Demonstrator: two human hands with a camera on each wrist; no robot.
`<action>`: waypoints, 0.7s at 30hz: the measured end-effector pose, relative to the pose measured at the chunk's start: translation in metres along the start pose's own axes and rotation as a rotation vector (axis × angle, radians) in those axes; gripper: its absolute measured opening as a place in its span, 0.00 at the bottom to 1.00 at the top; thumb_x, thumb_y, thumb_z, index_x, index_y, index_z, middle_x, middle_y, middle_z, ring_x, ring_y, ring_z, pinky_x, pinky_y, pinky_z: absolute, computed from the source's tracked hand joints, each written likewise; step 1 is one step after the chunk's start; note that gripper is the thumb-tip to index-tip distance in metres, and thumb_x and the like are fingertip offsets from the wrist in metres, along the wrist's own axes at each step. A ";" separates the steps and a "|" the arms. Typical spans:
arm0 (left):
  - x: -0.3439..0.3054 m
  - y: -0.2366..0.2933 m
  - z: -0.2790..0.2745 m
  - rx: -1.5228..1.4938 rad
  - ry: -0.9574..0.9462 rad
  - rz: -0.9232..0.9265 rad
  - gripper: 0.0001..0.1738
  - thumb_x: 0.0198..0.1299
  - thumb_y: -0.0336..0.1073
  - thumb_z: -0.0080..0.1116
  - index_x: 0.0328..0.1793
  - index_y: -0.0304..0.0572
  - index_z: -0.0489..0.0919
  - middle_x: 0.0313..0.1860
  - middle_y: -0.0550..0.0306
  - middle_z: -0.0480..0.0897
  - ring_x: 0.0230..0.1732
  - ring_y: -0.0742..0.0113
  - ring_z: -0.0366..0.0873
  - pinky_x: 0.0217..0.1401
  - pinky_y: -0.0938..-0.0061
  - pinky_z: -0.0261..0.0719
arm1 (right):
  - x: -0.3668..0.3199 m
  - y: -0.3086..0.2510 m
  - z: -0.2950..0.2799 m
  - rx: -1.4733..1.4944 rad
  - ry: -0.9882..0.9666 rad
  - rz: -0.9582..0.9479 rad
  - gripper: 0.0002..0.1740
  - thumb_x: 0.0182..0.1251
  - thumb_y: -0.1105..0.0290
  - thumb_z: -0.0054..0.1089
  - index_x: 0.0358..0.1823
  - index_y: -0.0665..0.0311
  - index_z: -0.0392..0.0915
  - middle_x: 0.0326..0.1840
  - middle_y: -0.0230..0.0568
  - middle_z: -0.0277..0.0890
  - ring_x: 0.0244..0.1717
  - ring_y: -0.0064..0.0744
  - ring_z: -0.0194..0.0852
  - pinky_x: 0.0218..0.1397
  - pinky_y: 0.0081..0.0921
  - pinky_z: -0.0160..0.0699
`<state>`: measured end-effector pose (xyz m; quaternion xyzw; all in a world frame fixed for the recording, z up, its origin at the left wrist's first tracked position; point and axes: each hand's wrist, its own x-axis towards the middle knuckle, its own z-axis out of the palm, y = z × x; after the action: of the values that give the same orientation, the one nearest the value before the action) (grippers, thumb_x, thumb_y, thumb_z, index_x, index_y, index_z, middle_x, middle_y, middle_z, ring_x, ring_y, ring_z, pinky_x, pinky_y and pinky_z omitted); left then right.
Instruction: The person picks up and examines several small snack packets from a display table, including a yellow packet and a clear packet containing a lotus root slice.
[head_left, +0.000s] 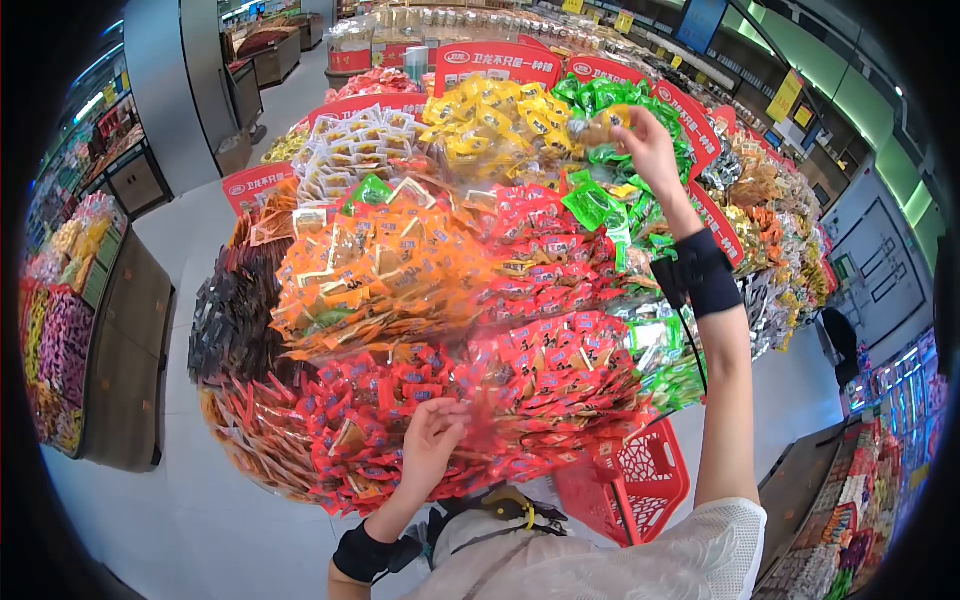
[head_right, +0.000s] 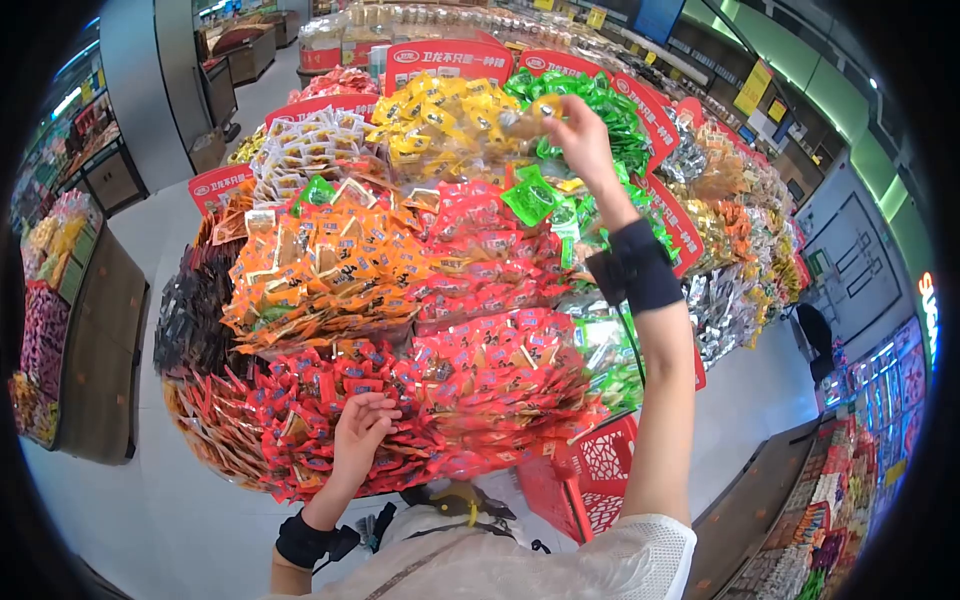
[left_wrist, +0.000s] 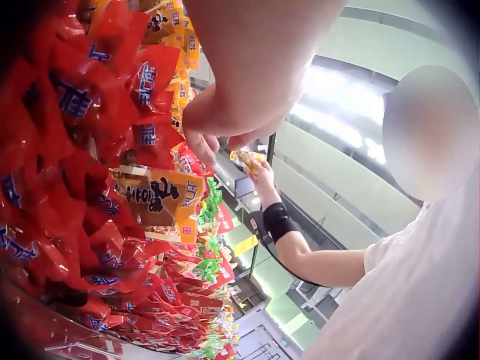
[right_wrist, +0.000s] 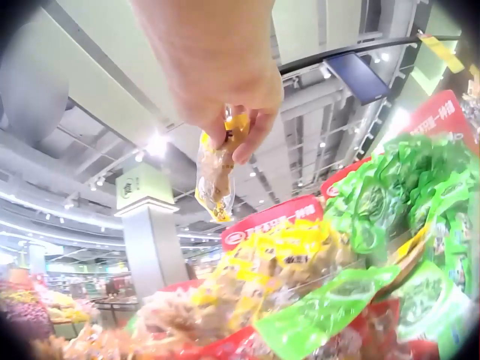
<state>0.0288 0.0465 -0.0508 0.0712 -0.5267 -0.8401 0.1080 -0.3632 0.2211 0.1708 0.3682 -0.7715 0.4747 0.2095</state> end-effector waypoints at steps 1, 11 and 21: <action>0.000 -0.004 0.000 0.005 -0.007 0.024 0.19 0.56 0.21 0.48 0.54 0.35 0.63 0.47 0.52 0.71 0.48 0.66 0.73 0.49 0.75 0.73 | 0.016 0.009 0.000 -0.022 0.021 0.035 0.14 0.57 0.73 0.56 0.45 0.66 0.71 0.35 0.35 0.75 0.24 0.20 0.72 0.26 0.18 0.72; 0.007 -0.014 0.010 0.131 0.096 0.010 0.16 0.55 0.20 0.48 0.51 0.36 0.65 0.47 0.52 0.74 0.48 0.67 0.74 0.47 0.77 0.72 | 0.129 0.119 0.030 -0.302 0.055 -0.040 0.14 0.56 0.77 0.55 0.45 0.64 0.70 0.34 0.34 0.75 0.25 0.20 0.69 0.25 0.20 0.70; 0.012 -0.005 0.018 0.087 0.187 -0.014 0.17 0.56 0.19 0.47 0.52 0.35 0.64 0.46 0.51 0.72 0.48 0.65 0.74 0.47 0.73 0.76 | 0.154 0.160 0.056 -0.221 0.024 0.093 0.20 0.53 0.74 0.58 0.50 0.62 0.71 0.46 0.50 0.74 0.49 0.44 0.72 0.50 0.32 0.69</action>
<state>0.0124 0.0616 -0.0477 0.1578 -0.5498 -0.8069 0.1475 -0.5831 0.1590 0.1560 0.3010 -0.8328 0.4002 0.2358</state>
